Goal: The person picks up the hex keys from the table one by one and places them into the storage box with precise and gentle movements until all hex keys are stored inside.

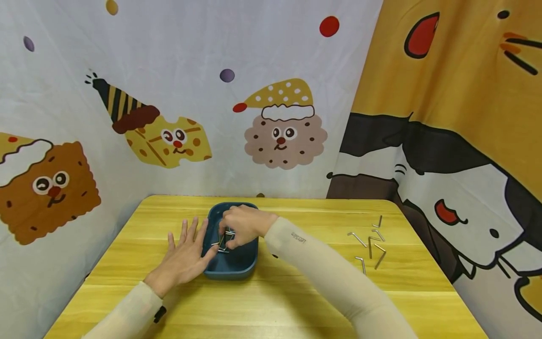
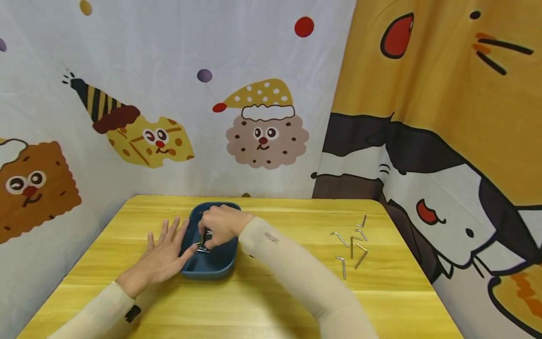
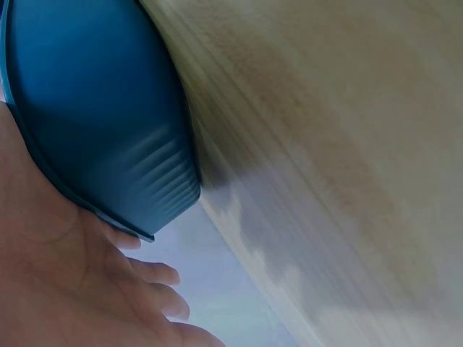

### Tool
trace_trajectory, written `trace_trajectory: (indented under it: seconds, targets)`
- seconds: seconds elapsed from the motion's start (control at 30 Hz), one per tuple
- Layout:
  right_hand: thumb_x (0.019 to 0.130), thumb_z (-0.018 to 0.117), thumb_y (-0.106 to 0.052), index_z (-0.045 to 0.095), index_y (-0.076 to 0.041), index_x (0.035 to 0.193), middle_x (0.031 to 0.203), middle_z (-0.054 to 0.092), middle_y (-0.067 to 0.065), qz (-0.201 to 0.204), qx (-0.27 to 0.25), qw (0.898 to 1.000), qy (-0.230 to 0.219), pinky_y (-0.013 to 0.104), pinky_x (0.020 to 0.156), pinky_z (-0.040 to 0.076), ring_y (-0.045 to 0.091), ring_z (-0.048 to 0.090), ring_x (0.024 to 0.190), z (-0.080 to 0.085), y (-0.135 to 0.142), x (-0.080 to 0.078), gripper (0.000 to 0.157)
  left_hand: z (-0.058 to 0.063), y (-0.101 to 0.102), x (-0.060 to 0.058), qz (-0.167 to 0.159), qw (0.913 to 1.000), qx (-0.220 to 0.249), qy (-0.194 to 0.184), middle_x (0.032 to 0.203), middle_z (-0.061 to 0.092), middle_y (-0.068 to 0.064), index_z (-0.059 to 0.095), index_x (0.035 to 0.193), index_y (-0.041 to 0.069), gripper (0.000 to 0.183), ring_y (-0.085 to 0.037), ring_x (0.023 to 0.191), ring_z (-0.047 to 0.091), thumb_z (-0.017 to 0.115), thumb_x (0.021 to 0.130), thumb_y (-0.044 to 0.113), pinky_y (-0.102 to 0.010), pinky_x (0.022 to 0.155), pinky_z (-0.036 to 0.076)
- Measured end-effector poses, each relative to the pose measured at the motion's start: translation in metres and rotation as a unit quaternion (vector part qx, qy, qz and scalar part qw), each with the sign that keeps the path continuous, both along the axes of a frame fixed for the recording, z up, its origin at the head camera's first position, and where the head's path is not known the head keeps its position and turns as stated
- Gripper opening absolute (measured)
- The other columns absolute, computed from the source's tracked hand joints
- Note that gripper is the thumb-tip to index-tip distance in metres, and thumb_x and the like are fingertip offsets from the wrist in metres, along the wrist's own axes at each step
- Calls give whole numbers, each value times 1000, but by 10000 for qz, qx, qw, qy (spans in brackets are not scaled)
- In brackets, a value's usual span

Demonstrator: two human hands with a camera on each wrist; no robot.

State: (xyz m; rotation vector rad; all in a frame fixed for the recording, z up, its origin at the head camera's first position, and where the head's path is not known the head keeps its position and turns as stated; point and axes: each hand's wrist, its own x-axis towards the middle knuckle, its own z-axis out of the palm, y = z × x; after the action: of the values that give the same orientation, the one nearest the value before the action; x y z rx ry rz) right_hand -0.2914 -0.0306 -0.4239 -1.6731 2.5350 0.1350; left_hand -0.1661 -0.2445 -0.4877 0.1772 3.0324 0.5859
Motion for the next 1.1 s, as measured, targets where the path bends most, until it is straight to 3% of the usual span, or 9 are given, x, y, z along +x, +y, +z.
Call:
trace_trajectory:
  seconds: [0.13,0.3,0.53,0.77,0.9,1.1]
  targets:
    - [107,86,-47,85,-28,138,137,80,-2,-175,90,9997,-109,47,117,63,20,73,129,-1,-6,0,37,1,0,1,-12,10000,23,-21,195,0,-30,11,189,9,93,-63,179,-6,49,122,61,-98,129,-5]
    - [106,86,-48,85,-28,136,134,81,-3,-329,147,9993,-95,40,109,64,17,73,122,-2,-12,-3,36,1,0,0,-11,10000,-2,-2,195,2,-30,12,189,9,93,-64,179,-6,48,121,63,-98,129,-4]
    - [108,85,-47,84,-28,136,135,80,-6,-509,164,9986,-34,43,115,63,18,73,128,-3,-15,-4,34,1,0,0,-15,10000,-11,-20,195,2,-30,12,189,10,92,-63,179,-6,48,121,62,-99,129,-4]
    - [109,84,-46,85,-28,135,134,80,-6,-583,147,9982,-29,41,109,63,17,72,125,-4,-18,-9,32,3,1,0,-3,10000,-10,0,195,2,-31,13,188,9,92,-63,179,-7,50,122,60,-99,129,-3]
    - [110,83,-44,84,-26,140,137,79,-5,-632,141,9979,-85,36,106,64,15,73,124,-4,-19,-11,34,2,1,0,0,10000,-29,11,195,2,-31,13,188,9,92,-63,179,-7,49,122,60,-99,129,-3]
    - [113,80,-40,80,-24,148,145,76,0,-582,108,9982,-126,36,113,64,16,75,129,-4,-18,-14,39,2,2,0,6,10000,-18,14,195,3,-30,13,189,9,92,-63,179,-7,50,121,60,-99,129,-4]
